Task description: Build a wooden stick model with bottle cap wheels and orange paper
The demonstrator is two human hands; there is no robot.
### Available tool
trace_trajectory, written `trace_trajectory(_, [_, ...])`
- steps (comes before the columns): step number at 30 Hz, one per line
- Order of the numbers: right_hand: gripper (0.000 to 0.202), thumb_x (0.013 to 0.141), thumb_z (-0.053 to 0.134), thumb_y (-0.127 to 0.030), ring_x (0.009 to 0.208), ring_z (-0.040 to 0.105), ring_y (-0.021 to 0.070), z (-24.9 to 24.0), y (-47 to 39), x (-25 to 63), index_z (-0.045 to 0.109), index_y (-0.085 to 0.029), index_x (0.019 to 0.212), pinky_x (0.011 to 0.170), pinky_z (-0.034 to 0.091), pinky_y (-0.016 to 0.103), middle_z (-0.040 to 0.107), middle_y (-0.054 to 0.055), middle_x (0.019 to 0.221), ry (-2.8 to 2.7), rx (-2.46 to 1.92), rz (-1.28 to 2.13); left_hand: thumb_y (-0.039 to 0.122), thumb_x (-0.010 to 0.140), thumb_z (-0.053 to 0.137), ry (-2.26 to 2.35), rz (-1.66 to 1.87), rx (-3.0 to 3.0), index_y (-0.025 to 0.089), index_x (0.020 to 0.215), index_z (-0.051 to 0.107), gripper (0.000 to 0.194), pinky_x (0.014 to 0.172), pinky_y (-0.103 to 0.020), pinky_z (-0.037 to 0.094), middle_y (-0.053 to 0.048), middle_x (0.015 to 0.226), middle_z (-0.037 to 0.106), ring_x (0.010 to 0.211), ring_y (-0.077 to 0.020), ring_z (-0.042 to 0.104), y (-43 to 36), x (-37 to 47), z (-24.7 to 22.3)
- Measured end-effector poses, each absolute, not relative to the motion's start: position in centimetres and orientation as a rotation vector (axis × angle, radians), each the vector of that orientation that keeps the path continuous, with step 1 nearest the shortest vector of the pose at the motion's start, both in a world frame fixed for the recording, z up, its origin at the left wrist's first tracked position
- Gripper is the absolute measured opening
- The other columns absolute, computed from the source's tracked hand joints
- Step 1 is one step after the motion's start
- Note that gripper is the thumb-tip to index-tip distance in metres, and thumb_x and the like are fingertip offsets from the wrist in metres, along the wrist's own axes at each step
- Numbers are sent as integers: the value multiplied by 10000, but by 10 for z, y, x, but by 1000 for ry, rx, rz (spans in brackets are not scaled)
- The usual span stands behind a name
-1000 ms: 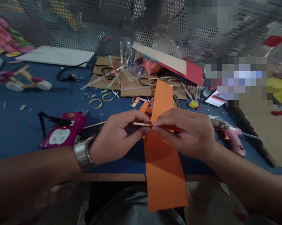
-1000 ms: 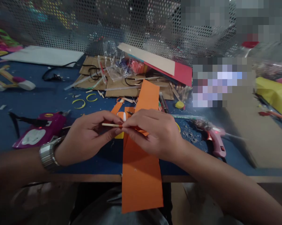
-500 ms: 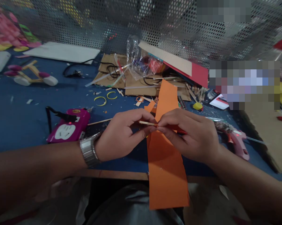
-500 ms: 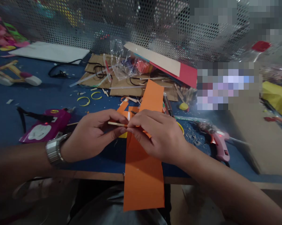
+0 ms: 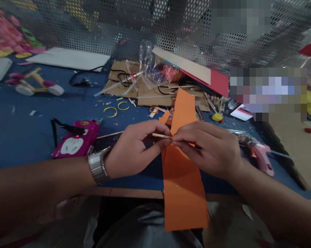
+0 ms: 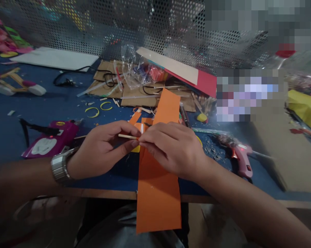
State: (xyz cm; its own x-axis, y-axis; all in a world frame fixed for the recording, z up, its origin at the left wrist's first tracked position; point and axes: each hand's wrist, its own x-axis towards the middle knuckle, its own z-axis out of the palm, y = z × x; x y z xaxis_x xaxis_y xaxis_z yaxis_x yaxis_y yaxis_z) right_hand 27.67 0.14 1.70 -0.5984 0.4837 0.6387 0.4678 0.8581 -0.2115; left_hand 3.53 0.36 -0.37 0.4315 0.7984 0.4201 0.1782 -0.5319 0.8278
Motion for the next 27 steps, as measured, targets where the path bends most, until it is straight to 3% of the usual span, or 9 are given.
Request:
trace_trajectory(7, [110,1044,812,-236,906,867,206,17,-1,278,756,-255,1137,798,657,314,904,54,1057,-2256,-769,129,209,1065,710,826,1109,1948,195,1089,760,58,790,-239,646,-58,1031,830,905,-169,795,4,34,-5])
trace_trajectory(17, [54,1048,791,-188,856,863,176,18,-1,277,764,-235,1056,762,633,283,904,22,966,-2235,-753,110,222,1068,713,839,1094,1974,237,1069,757,47,812,-259,659,-27,1039,836,908,-165,795,2,34,0])
trace_trajectory(24, [57,1056,749,-186,856,859,182,17,0,277,781,-231,1040,794,651,297,906,25,970,-2220,-759,143,319,1030,801,898,1071,1916,231,1154,746,161,762,-256,676,-50,1119,833,912,-174,804,2,31,-3])
trace_trajectory(27, [55,1058,747,-196,855,855,181,17,1,277,790,-227,1042,801,647,292,903,27,960,-2226,-749,151,341,1048,798,890,1093,1938,235,1113,766,128,810,-284,692,-49,1082,836,925,-185,802,2,32,-3])
